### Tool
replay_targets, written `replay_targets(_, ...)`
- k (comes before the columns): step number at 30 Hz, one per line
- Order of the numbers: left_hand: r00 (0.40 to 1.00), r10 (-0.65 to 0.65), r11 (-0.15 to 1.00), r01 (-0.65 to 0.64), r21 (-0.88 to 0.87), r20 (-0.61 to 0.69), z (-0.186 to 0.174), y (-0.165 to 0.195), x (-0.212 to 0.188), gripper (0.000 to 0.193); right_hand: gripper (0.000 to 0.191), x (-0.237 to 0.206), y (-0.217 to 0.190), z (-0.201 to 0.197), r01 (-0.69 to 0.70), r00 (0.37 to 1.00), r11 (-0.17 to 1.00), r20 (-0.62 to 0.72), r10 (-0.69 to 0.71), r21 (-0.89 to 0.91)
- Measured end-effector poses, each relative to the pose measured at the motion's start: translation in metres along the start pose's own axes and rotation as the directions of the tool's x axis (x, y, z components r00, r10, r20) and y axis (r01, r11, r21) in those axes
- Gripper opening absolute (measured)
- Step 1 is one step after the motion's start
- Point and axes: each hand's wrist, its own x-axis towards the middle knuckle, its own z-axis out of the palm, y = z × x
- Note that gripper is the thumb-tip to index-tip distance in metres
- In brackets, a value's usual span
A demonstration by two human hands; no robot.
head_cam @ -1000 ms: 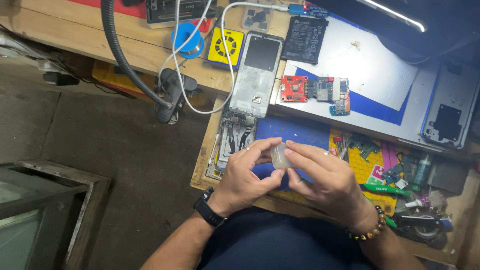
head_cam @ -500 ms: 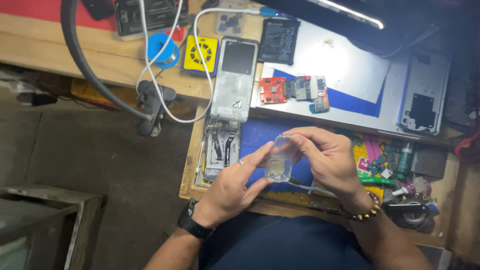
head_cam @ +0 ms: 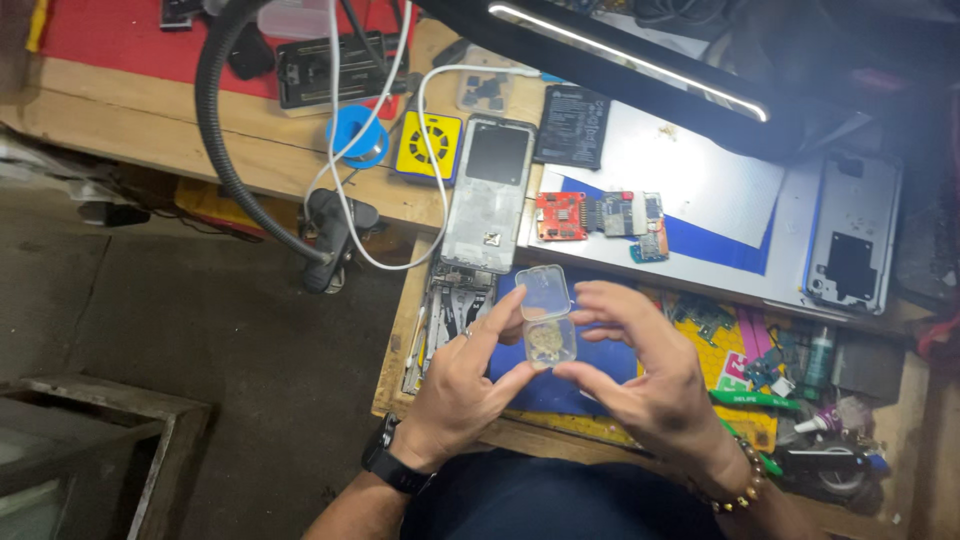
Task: The person works on a small circuit board at a cluttered workbench. They use a soldering iron to work on the board, then apply a strip of masking tape to it. The person also handles a roll of tape and a toothbrush during the process.
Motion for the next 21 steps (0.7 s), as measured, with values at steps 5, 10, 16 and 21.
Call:
replay_targets(5,1.000,0.016,0.999,-0.016,0.034,-0.018,-0.007,0.000,0.003,0.079,0.051,0.015,-0.015,0.003,0.082,0.995,0.979,0.066,-0.071,-0.187)
replay_targets(10,0.997,-0.040,0.995,0.045,0.089,-0.060,-0.024,0.003,0.011,0.080,0.052,0.038,-0.020,0.006,0.266,0.961,0.910,0.161,-0.224,-0.317)
replay_targets(16,0.979,0.021,1.000,-0.017,0.020,-0.203,-0.042,-0.001,0.020,0.087,0.051,0.077,-0.016,0.015,0.266,0.963,0.904,0.135,-0.234,-0.334)
replay_targets(21,0.894,-0.048,0.968,0.151,0.199,-0.446,-0.063,-0.014,0.000,0.028,0.045,0.120,-0.006,0.031,0.171,0.983,0.775,0.057,-0.172,-0.609)
